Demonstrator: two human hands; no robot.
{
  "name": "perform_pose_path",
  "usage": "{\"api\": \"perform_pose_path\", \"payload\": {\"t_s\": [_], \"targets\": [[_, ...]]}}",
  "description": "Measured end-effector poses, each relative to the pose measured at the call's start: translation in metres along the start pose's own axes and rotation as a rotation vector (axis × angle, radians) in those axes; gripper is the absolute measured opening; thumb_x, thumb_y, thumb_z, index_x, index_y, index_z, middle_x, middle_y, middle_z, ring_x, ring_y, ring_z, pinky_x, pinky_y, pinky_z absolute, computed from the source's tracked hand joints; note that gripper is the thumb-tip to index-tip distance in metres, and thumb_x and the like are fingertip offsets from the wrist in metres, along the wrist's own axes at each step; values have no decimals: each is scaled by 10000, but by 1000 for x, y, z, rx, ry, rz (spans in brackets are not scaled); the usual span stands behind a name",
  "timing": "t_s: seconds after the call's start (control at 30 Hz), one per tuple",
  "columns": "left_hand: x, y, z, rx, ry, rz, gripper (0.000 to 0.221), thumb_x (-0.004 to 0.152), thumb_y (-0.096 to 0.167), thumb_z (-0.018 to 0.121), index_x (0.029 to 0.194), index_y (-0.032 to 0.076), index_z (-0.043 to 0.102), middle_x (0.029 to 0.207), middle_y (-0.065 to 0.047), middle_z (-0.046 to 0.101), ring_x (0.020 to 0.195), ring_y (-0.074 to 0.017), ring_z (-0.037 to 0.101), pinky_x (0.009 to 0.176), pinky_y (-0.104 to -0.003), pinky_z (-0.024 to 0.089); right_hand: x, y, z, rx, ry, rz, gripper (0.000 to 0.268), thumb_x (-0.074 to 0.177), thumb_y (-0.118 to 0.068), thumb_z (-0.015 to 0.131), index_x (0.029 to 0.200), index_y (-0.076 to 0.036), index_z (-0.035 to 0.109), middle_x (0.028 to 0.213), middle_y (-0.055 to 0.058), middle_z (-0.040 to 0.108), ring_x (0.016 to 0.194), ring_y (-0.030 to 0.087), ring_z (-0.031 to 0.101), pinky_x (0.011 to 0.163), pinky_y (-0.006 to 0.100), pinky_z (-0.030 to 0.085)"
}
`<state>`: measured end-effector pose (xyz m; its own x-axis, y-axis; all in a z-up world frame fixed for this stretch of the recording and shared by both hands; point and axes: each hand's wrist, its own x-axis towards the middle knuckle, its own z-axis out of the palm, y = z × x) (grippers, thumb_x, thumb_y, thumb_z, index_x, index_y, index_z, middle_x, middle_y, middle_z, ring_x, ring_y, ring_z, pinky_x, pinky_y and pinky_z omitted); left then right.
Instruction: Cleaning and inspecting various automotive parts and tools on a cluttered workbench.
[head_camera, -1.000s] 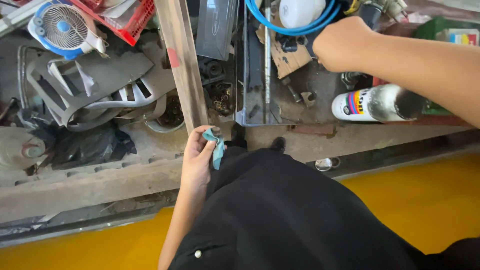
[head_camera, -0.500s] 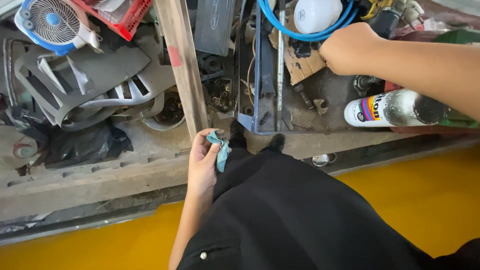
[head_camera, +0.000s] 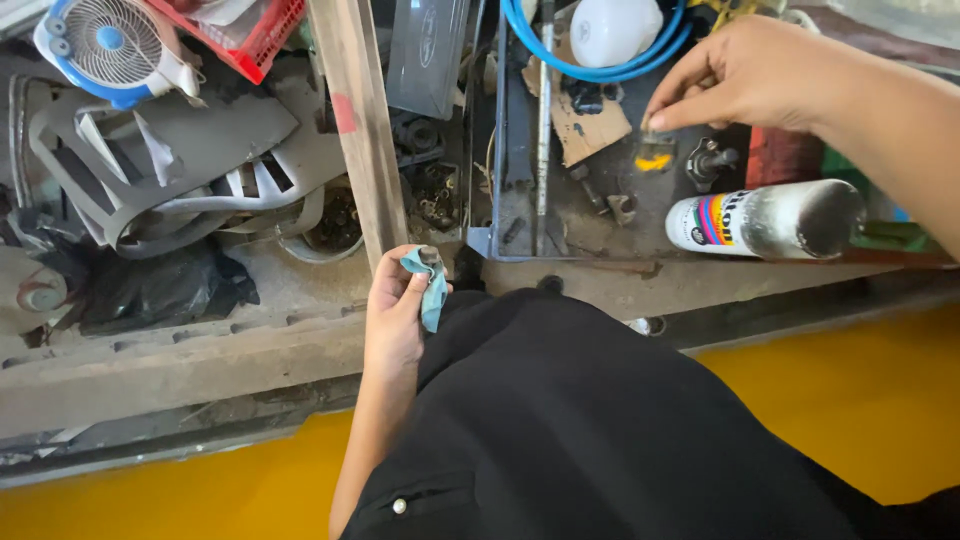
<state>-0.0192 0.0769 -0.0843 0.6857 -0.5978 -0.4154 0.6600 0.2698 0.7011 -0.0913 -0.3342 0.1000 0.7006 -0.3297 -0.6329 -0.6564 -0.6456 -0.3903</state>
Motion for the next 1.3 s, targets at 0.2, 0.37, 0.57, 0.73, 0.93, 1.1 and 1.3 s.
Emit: {"api": "perform_pose_path", "payload": {"t_s": [0.2,0.37,0.57,0.73,0.93,1.1,1.3], "targets": [[-7,9,20,30,-27,-2,221,1031,-9,543,1249,19,566,1034,-106,674,890,-178,680,807,-325,589,-23,-14,6,411,-25,-148,206,840,-119,803,1013,-7,800,705,5,639,573,66,474,507,243,349],[-11,7,20,45,-18,-11,210,1036,10,546,1245,13,568,1026,-110,681,875,-180,683,787,-324,587,-27,-22,5,501,-71,-176,210,840,-93,795,1022,12,791,695,25,643,548,75,464,493,249,342],[-20,3,15,14,-11,8,216,1033,23,558,1248,13,565,1020,-106,687,876,-180,685,797,-321,585,-32,-53,3,452,-121,-229,201,851,-91,784,1031,-3,799,705,15,665,551,64,463,489,246,328],[-23,3,6,-8,9,17,223,1029,24,560,1251,13,555,1017,-110,693,881,-186,692,804,-322,586,-31,-82,1,338,-142,-278,209,831,-101,773,1023,-20,796,735,-6,719,577,54,534,489,239,358],[-29,5,-7,-43,48,38,245,1021,13,561,1265,24,546,1013,-115,694,871,-191,696,794,-324,588,-21,-118,16,-92,-140,-300,205,862,-223,821,1009,-81,842,665,73,668,601,127,546,567,305,420],[-33,6,-18,-17,81,45,234,1019,3,562,1253,17,554,1024,-113,689,893,-187,694,800,-328,596,13,-136,44,-450,-129,-359,230,818,-328,772,968,-160,819,683,19,725,663,196,655,640,376,519],[-43,12,-34,-50,98,77,245,1023,-2,567,1266,21,558,1029,-118,686,899,-194,693,808,-323,596,38,-173,60,-540,-92,-457,231,810,-297,772,978,-142,806,714,44,739,678,227,682,641,396,538]]}}
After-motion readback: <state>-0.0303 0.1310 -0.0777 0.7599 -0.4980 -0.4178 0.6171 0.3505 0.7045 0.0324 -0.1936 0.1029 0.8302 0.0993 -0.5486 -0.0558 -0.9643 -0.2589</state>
